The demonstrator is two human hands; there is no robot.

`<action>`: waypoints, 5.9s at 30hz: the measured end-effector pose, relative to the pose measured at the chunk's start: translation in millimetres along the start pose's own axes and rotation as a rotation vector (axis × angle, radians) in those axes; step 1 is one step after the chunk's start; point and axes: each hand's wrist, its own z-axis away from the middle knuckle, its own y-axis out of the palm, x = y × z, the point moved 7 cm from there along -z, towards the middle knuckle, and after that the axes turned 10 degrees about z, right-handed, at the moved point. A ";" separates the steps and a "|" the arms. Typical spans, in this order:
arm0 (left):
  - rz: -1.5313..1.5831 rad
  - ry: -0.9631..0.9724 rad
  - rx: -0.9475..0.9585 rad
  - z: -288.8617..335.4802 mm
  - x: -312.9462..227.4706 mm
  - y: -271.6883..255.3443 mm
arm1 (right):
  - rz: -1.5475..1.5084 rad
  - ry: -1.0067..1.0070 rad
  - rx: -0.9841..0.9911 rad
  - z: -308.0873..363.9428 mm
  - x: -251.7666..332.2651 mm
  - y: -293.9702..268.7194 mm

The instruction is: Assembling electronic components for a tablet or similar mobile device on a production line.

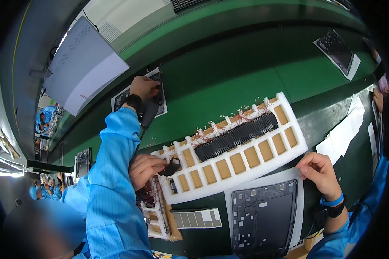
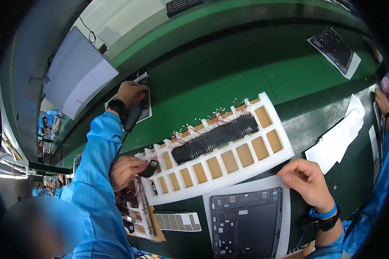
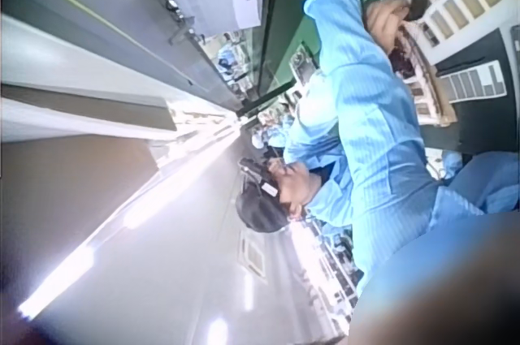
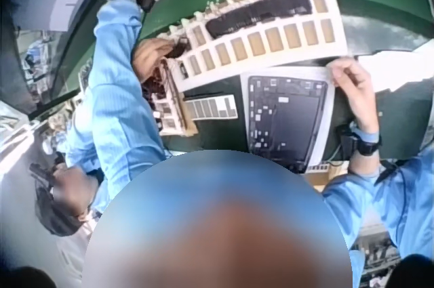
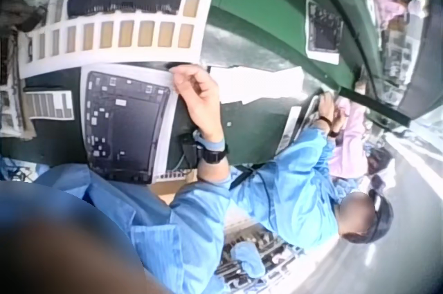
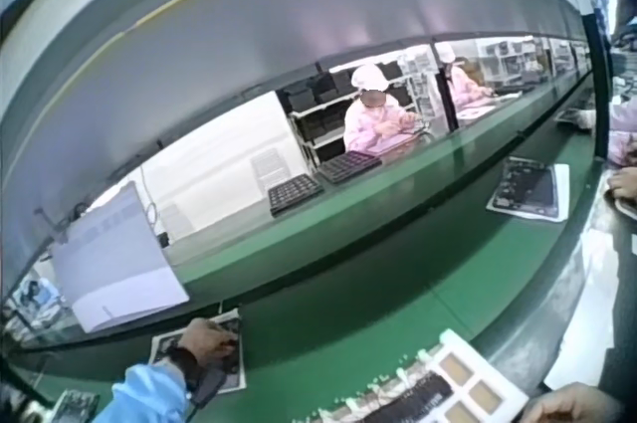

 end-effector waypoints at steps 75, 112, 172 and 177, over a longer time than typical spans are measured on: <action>0.235 -0.051 -0.110 388.2 171.4 -145.7 | 0.383 -0.237 -0.091 -13.3 -19.4 -10.9; -0.036 0.234 -0.029 145.1 44.3 -169.0 | 0.372 -0.110 -0.065 -3.3 -12.3 -5.1; -0.424 0.207 -0.365 86.0 132.8 -161.3 | 0.391 -0.029 -0.109 1.1 -13.1 -6.3; -0.542 0.244 -0.338 91.5 125.6 -154.3 | 0.390 -0.021 -0.104 1.4 -11.2 -5.7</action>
